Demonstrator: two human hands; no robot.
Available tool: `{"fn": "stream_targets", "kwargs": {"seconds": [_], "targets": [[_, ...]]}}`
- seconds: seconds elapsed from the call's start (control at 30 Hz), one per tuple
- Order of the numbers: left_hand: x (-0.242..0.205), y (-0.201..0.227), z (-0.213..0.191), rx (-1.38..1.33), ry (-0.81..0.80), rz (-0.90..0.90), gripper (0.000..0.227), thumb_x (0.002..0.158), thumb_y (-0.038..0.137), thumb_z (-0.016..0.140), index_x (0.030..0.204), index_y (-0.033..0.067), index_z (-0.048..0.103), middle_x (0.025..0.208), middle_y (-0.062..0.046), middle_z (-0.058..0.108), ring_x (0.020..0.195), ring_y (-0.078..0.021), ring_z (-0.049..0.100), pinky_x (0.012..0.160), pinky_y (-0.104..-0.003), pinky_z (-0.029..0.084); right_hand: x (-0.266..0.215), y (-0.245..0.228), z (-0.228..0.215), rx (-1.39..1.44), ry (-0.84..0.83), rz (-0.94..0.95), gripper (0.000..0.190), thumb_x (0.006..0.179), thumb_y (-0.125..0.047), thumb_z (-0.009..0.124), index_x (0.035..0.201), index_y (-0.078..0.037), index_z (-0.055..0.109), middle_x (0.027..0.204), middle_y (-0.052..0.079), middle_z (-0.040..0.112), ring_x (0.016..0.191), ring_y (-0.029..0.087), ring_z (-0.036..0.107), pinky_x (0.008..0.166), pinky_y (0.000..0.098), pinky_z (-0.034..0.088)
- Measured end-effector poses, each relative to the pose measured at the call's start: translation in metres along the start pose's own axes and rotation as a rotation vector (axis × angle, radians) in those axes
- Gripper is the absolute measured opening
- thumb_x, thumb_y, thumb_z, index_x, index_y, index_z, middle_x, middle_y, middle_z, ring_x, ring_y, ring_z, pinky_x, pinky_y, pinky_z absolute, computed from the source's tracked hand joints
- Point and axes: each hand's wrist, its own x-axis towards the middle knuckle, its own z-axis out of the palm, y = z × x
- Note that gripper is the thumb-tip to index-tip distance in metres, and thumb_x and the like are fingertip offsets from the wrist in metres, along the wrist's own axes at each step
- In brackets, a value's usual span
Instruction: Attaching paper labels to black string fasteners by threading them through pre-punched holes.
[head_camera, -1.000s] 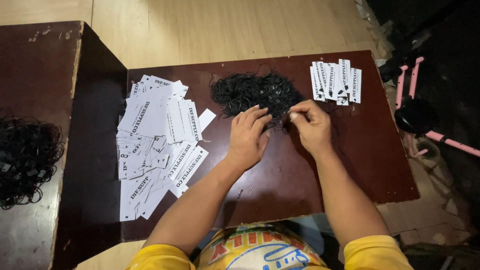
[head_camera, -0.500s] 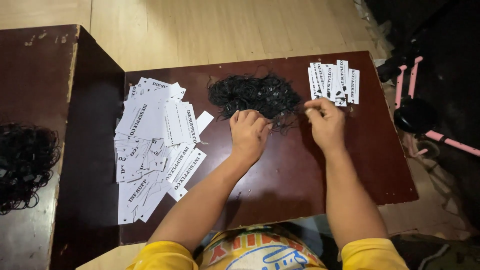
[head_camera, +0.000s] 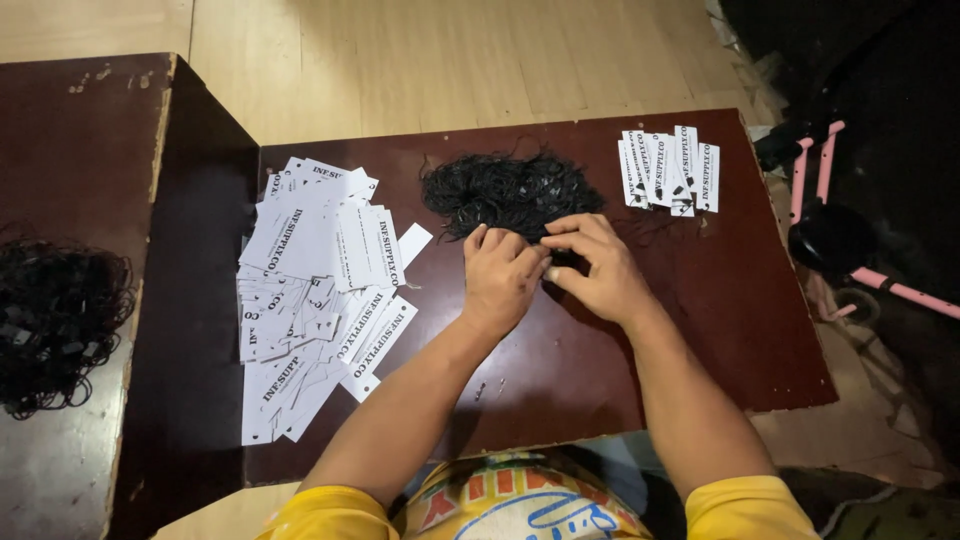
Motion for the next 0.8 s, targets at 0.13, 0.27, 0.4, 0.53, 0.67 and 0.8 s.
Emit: {"fn": "stream_targets", "kwargs": {"seconds": [0.13,0.27,0.4,0.53,0.67,0.8], "targets": [[0.0,0.0,-0.002,-0.031,-0.011,0.013,0.006,0.09,0.028,0.074,0.093,0.0236,0.073,0.079,0.001,0.057,0.089,-0.0209,0.062,0.103,-0.051,0.041,0.0,0.003,0.001,-0.036,-0.016,0.032,0.027,0.085,-0.016,0.08,0.111,-0.009,0.078,0.121,0.01,0.071,0.117,0.033,0.062,0.101,0.0455,0.047],[-0.007,-0.005,0.007,-0.013,0.003,0.049,0.003,0.089,0.026,0.074,0.089,0.0238,0.072,0.078,0.0,0.057,0.087,-0.022,0.061,0.102,-0.051,0.041,-0.001,0.007,0.002,-0.007,-0.017,-0.033,0.012,0.092,-0.017,0.075,0.092,-0.005,0.075,0.113,0.013,0.073,0.105,0.035,0.066,0.09,0.0462,0.051],[-0.005,-0.006,0.007,-0.018,-0.002,0.039,0.007,0.093,0.027,0.07,0.093,0.0207,0.071,0.079,0.0,0.056,0.087,-0.0229,0.06,0.102,-0.051,0.04,0.0,-0.001,0.005,0.038,-0.016,-0.016,0.021,0.094,-0.013,0.073,0.076,-0.004,0.07,0.1,0.014,0.074,0.095,0.035,0.067,0.083,0.0444,0.052],[-0.003,-0.004,0.004,-0.017,0.012,0.007,0.008,0.094,0.029,0.07,0.093,0.0211,0.071,0.079,0.001,0.056,0.086,-0.0218,0.061,0.102,-0.051,0.04,0.0,0.021,0.003,0.002,0.05,-0.039,0.019,0.095,-0.013,0.072,0.078,-0.006,0.07,0.102,0.011,0.074,0.097,0.031,0.067,0.085,0.0406,0.052],[-0.003,-0.007,0.005,-0.019,0.002,-0.018,0.006,0.094,0.027,0.069,0.095,0.0217,0.071,0.079,0.002,0.056,0.089,-0.0206,0.06,0.102,-0.049,0.04,-0.005,0.04,-0.006,0.016,0.174,0.007,0.02,0.089,-0.005,0.07,0.069,-0.005,0.065,0.096,0.01,0.074,0.091,0.029,0.069,0.083,0.0389,0.052],[-0.008,-0.01,0.01,0.008,0.005,-0.048,0.004,0.093,0.027,0.069,0.093,0.0229,0.07,0.08,0.003,0.054,0.09,-0.0203,0.059,0.101,-0.047,0.039,-0.011,0.05,-0.019,0.121,0.22,0.037,0.024,0.083,-0.003,0.068,0.06,-0.005,0.061,0.087,0.01,0.074,0.083,0.024,0.07,0.077,0.0341,0.053]]}}
